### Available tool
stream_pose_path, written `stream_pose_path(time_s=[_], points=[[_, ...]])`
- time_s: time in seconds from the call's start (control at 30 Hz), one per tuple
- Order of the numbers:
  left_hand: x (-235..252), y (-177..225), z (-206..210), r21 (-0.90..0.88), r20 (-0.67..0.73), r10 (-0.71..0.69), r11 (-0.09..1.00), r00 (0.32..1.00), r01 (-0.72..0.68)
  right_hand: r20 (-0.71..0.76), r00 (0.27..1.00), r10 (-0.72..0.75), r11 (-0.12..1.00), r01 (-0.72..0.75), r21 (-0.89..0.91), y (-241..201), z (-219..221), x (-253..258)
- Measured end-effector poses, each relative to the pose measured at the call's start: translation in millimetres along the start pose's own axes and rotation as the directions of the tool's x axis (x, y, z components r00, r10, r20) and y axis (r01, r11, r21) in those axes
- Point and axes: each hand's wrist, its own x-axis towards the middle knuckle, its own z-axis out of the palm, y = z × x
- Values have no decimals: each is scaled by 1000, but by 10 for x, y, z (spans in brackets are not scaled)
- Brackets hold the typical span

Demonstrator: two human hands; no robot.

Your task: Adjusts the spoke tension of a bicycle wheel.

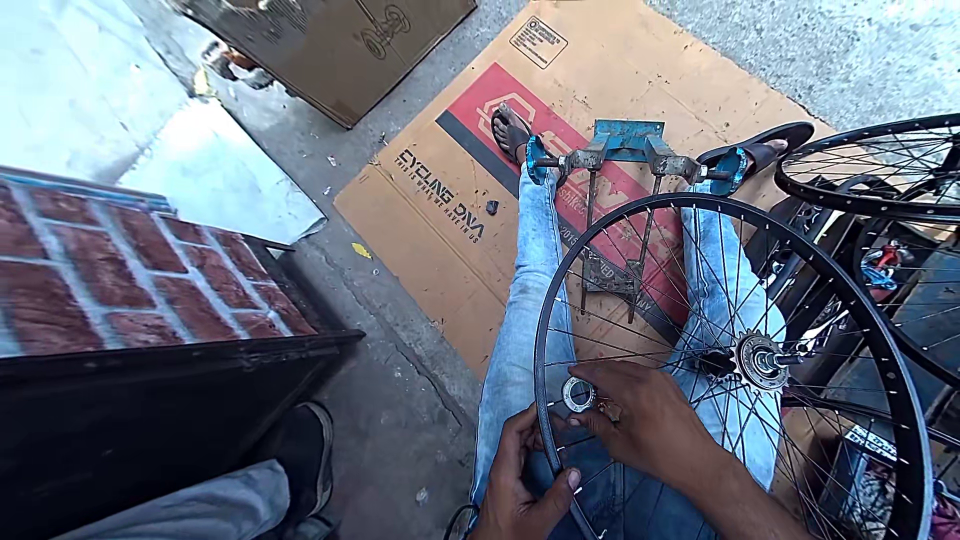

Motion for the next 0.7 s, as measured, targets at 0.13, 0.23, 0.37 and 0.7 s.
stream_pose_path(time_s=[0.13, 0.23, 0.37, 0.7], points=[[164, 5, 32, -1, -125, 23, 1000, 992, -23, -271, 961, -50, 981, -4, -195, -27, -115, -34], [252, 54, 67, 42, -193, 9, 999, 981, -1, -216, 975, -57, 915, -35, -401, -13, -131, 51], [246, 90, 101, 134, -194, -97, 983, 976, 125, -55, 998, -11, 904, -13, -426, -27, -114, 160], [208, 88, 49, 205, -122, -65, 975, 990, 89, 43, 992, -119, 919, 127, -374, 7, -135, 250]])
